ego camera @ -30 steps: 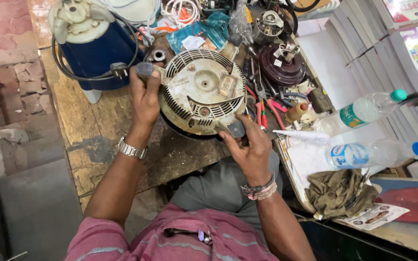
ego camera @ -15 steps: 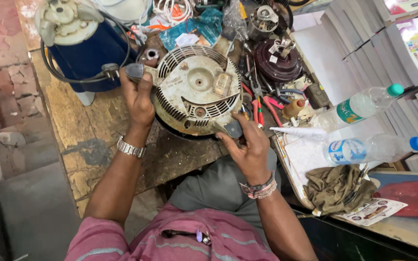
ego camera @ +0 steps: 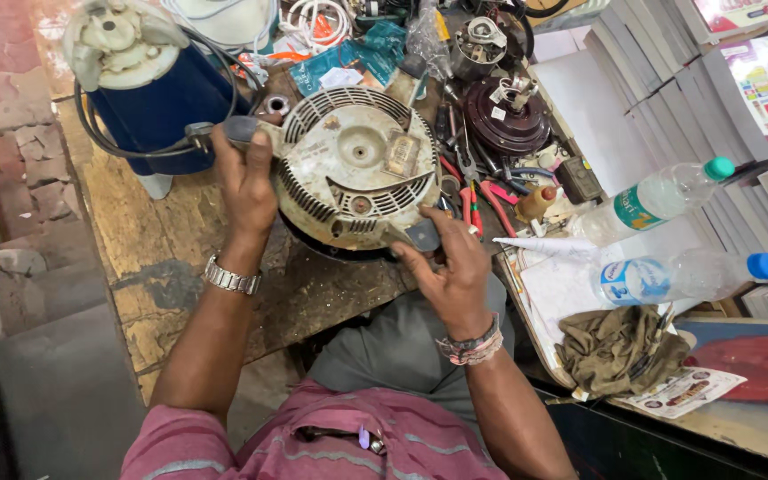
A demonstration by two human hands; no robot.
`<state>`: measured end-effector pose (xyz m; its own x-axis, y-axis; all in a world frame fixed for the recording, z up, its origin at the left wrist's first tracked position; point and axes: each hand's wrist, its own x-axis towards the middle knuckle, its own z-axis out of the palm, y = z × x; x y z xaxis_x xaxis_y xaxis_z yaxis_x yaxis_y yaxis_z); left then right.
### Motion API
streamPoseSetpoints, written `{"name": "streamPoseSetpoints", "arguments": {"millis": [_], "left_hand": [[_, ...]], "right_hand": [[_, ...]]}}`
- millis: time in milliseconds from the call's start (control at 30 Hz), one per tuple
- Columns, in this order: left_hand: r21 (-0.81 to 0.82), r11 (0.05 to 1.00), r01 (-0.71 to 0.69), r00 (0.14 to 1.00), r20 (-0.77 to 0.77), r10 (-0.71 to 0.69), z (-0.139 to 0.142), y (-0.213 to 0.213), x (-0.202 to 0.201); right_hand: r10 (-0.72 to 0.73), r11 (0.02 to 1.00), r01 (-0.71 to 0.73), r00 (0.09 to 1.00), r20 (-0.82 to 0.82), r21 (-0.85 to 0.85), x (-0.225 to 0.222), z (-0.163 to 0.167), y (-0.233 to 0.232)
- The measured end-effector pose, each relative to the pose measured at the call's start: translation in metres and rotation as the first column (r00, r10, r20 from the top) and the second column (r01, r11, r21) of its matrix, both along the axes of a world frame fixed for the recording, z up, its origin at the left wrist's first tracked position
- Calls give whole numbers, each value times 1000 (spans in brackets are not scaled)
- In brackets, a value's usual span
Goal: The person uses a screwdriver to loosen and remove screws from the base of a small appliance, then lifts off the top housing to expose the internal components. The person continues to manipulate the housing and internal parts while seated at a cluttered workbench.
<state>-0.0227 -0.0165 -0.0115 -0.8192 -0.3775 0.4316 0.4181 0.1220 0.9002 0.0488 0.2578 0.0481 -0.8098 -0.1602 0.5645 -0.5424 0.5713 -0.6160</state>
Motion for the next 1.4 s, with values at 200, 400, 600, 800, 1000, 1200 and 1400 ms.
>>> {"name": "streamPoseSetpoints", "arguments": {"millis": [200,400,600,800,1000,1200,1400], "left_hand": [[-107,994,20,1000,-20,-23,4,-4,-1],[24,998,57,990,-134,-54,-4,7,6],[78,993,89,982,-177,-74,-8,11,12],[95,992,79,978,-202,-58,-7,12,12],[61,995,85,984,-163,-74,-1,11,13],[94,989,116,988,-114,-105,8,1,2],[-41,997,68,997,-27,-69,16,0,6]], "right_hand": [[-38,998,40,999,28,-53,7,-7,-1],[-88,996,88,996,-4,-17,19,-18,-8],[-132,991,133,991,37,-24,22,-24,-11],[-172,985,171,985,35,6,23,-25,-16],[-146,987,151,986,77,-59,19,-21,-13],[-199,979,201,979,49,-26,24,-17,-24],[-134,986,137,990,34,-94,18,-18,-16]]}}
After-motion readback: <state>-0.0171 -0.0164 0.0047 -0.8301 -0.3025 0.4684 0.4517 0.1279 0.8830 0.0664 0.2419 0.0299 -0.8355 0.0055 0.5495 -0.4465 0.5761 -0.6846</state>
